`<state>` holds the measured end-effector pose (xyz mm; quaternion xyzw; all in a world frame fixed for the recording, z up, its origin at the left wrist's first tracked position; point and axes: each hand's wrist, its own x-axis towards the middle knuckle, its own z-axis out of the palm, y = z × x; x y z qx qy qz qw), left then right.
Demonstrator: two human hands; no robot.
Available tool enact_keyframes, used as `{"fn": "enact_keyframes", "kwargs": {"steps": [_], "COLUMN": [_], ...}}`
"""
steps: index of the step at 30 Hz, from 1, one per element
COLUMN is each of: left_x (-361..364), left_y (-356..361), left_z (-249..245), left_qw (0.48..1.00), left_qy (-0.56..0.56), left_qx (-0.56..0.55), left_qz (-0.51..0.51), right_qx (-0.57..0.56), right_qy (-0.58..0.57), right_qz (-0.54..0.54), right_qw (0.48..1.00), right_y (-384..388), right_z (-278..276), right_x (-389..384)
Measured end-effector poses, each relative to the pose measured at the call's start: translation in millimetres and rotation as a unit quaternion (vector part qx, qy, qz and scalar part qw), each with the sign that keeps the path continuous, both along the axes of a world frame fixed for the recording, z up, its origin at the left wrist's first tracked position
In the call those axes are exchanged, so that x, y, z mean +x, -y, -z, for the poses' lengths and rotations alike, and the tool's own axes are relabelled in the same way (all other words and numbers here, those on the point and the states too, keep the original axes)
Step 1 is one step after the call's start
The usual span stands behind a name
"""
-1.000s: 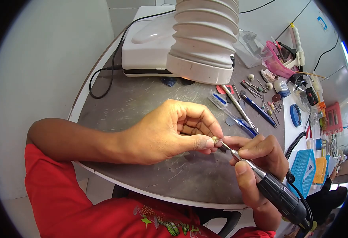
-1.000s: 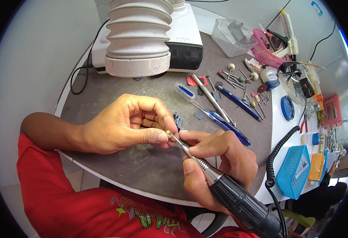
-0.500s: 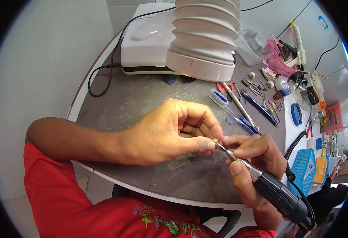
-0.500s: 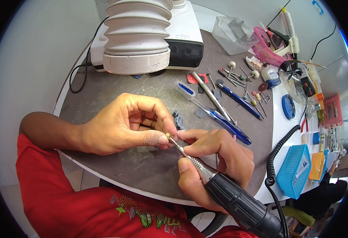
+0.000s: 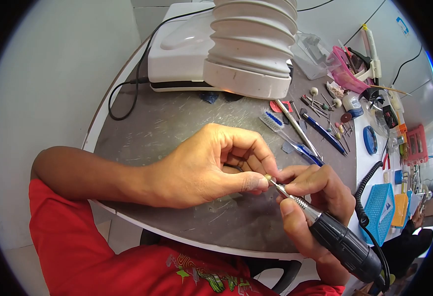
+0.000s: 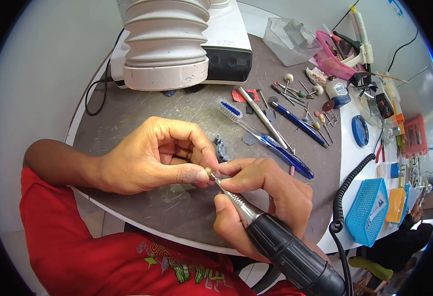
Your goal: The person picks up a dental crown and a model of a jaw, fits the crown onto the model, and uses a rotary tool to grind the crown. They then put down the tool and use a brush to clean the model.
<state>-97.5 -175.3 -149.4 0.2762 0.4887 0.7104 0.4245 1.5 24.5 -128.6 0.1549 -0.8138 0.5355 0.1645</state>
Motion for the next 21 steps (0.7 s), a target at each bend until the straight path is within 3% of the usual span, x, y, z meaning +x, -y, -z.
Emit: {"fn": "enact_keyframes", "kwargs": {"steps": [21], "left_x": [2.1], "left_y": [-0.8], "left_z": [-0.1], "left_qw": [1.0], "left_qy": [-0.01], "left_qx": [-0.005], "left_qz": [-0.015], "right_qx": [0.021], "right_qy": [-0.018], "right_qz": [-0.001], "right_qw": [1.0], "right_y": [0.7], "right_z": [0.6], "right_x": [0.5]}}
